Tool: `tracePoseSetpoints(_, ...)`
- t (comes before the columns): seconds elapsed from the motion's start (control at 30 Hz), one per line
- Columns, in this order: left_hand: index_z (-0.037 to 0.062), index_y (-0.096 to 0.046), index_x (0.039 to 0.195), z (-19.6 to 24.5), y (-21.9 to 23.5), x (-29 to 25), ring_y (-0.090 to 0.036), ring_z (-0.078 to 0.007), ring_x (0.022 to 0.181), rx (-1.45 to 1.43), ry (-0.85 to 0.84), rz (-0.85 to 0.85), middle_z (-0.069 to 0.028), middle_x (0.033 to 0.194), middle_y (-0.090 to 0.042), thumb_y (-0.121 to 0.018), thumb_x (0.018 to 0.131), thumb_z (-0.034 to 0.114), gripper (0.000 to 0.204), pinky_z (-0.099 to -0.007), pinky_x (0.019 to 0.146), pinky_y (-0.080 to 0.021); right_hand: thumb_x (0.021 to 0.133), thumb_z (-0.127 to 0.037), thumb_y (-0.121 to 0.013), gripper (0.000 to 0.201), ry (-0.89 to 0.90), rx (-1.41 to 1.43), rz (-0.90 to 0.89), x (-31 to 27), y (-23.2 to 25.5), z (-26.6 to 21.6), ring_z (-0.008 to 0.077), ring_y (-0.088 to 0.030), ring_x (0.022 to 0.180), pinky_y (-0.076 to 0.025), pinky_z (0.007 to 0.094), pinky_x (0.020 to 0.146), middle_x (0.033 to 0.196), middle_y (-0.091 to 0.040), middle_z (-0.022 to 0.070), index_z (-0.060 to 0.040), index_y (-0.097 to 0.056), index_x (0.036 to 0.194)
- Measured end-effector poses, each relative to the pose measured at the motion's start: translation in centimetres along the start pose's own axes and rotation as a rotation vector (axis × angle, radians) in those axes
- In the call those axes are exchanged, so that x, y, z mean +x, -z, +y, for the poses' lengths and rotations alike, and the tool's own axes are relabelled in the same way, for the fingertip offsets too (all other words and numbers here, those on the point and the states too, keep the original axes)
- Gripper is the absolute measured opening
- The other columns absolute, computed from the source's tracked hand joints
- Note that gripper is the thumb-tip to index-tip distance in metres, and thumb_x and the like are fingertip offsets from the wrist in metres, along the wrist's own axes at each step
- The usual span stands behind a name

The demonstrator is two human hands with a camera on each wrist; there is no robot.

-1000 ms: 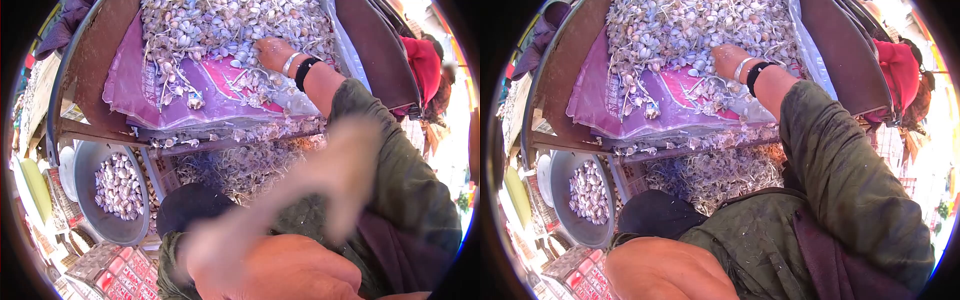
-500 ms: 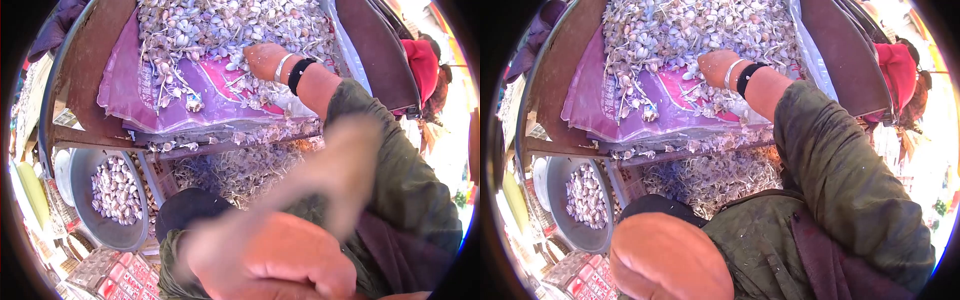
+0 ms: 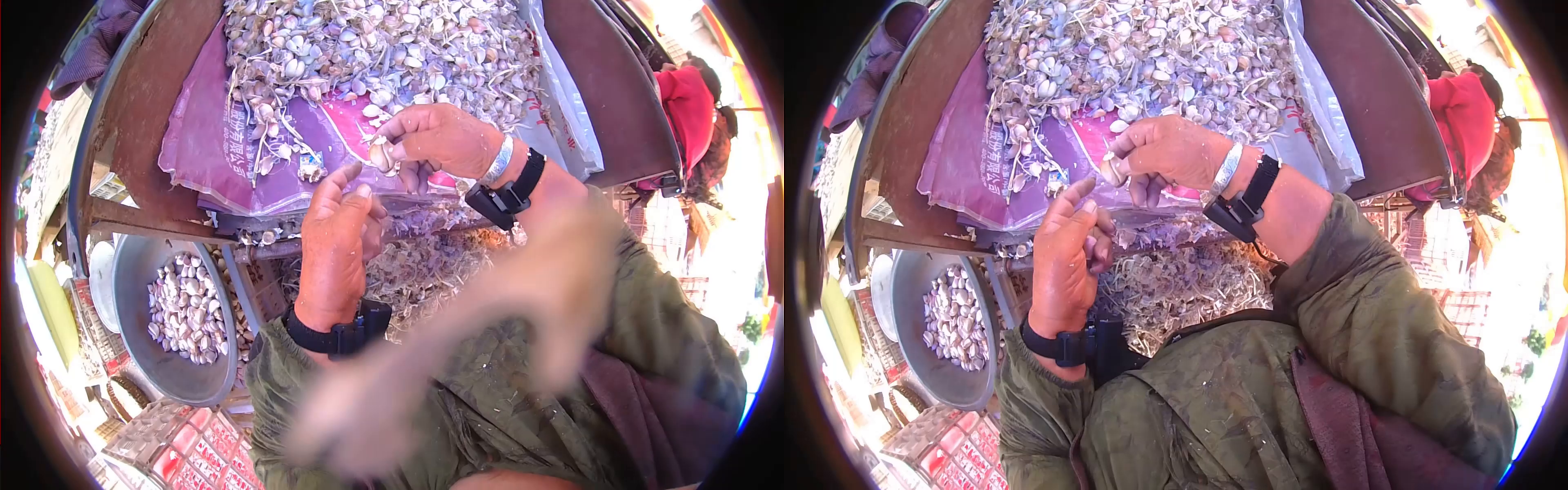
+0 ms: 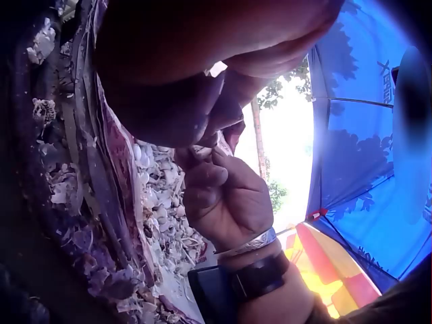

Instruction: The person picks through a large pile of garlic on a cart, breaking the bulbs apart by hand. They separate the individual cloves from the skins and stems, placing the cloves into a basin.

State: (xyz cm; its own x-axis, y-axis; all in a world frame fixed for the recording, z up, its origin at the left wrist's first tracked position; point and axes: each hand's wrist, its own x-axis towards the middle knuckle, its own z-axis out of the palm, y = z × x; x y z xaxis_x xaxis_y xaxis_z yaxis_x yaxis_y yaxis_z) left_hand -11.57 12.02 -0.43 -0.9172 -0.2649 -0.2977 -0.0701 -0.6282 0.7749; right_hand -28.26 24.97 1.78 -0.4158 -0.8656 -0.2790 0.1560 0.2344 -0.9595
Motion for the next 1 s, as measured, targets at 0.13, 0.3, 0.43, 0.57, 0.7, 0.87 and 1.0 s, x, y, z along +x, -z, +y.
tracePoseSetpoints(0.13, 0.0011, -0.056, 0.113, -0.7, -0.3, 0.6, -0.044, -0.0041, 0.053, 0.104, 0.0, 0.002, 0.0011, 0.072, -0.055, -0.055, 0.095, 0.016, 0.024, -0.019, 0.046, -0.033, 0.09, -0.013, -0.06, 0.024, -0.033, 0.055, -0.031, -1.2, -2.2, 0.4, 0.016, -0.067, 0.063, -0.055, 0.0275, 0.05, 0.083, -0.066, 0.0117, 0.0059, -0.058, 0.105)
tracePoseSetpoints(0.3, 0.0025, -0.058, 0.101, -0.6, -0.7, 0.3, -0.044, -0.0054, 0.051, 0.018, -0.012, 0.085, -0.0006, 0.074, -0.058, -0.057, 0.095, 0.016, 0.015, -0.0192, 0.045, -0.032, 0.088, -0.012, -0.066, 0.031, 0.348, -0.462, 0.075, -2.1, -3.6, 1.1, 0.0134, -0.065, 0.066, -0.053, 0.026, 0.057, 0.091, -0.066, 0.0086, 0.0017, -0.056, 0.114)
tracePoseSetpoints(0.43, 0.0015, -0.059, 0.097, -1.1, -0.4, 0.1, -0.043, -0.0057, 0.049, 0.027, -0.008, 0.078, -0.0013, 0.072, -0.058, -0.056, 0.096, 0.018, 0.017, -0.0195, 0.043, -0.031, 0.087, -0.009, -0.063, 0.025, 0.612, -0.807, 0.236, -2.9, -4.5, 2.0, 0.0148, -0.065, 0.064, -0.052, 0.0284, 0.063, 0.085, -0.068, 0.0125, 0.0028, -0.059, 0.109)
tracePoseSetpoints(0.57, -0.0014, -0.057, 0.104, -0.5, -0.2, -0.7, -0.042, -0.0052, 0.049, -0.015, -0.008, 0.023, -0.0016, 0.07, -0.058, -0.046, 0.1, 0.033, 0.037, -0.0196, 0.043, -0.03, 0.085, -0.007, -0.066, 0.025, 0.167, -0.242, 0.111, -4.0, -5.3, -0.4, 0.0134, -0.064, 0.062, -0.051, 0.0273, 0.06, 0.086, -0.068, 0.0116, 0.0033, -0.061, 0.107)
tracePoseSetpoints(0.7, -0.0053, -0.052, 0.112, 0.0, 0.5, -1.2, -0.042, -0.0059, 0.052, -0.094, 0.021, 0.053, -0.0045, 0.072, -0.057, -0.039, 0.1, 0.04, 0.049, -0.0203, 0.046, -0.028, 0.083, -0.005, -0.068, 0.026, 0.084, 0.132, -0.371, -6.9, -5.6, -4.6, 0.0112, -0.061, 0.06, -0.049, 0.026, 0.054, 0.085, -0.066, 0.0067, 0.0039, -0.062, 0.107)
tracePoseSetpoints(0.87, -0.0036, -0.054, 0.111, 0.5, 0.2, -1.3, -0.046, -0.008, 0.055, 0.004, 0.089, 0.036, -0.0063, 0.076, -0.058, -0.044, 0.098, 0.034, 0.041, -0.0209, 0.05, -0.037, 0.083, -0.011, -0.07, 0.026, 0.806, 0.282, -0.803, -8.2, -10.4, -7.4, 0.0206, -0.063, 0.071, -0.049, 0.0309, 0.059, 0.08, -0.059, 0.0086, 0.004, -0.061, 0.102)
tracePoseSetpoints(1.0, -0.0027, -0.056, 0.109, 0.4, -0.2, -1.5, -0.044, -0.0089, 0.052, 0.026, 0.064, 0.029, -0.0065, 0.075, -0.056, -0.047, 0.095, 0.029, 0.035, -0.0213, 0.049, -0.038, 0.083, -0.013, -0.074, 0.041, 0.783, 0.747, -0.808, -9.3, -12.3, -7.1, 0.0302, -0.068, 0.073, -0.054, 0.0327, 0.054, 0.089, -0.065, 0.0191, 0.0099, -0.056, 0.112)
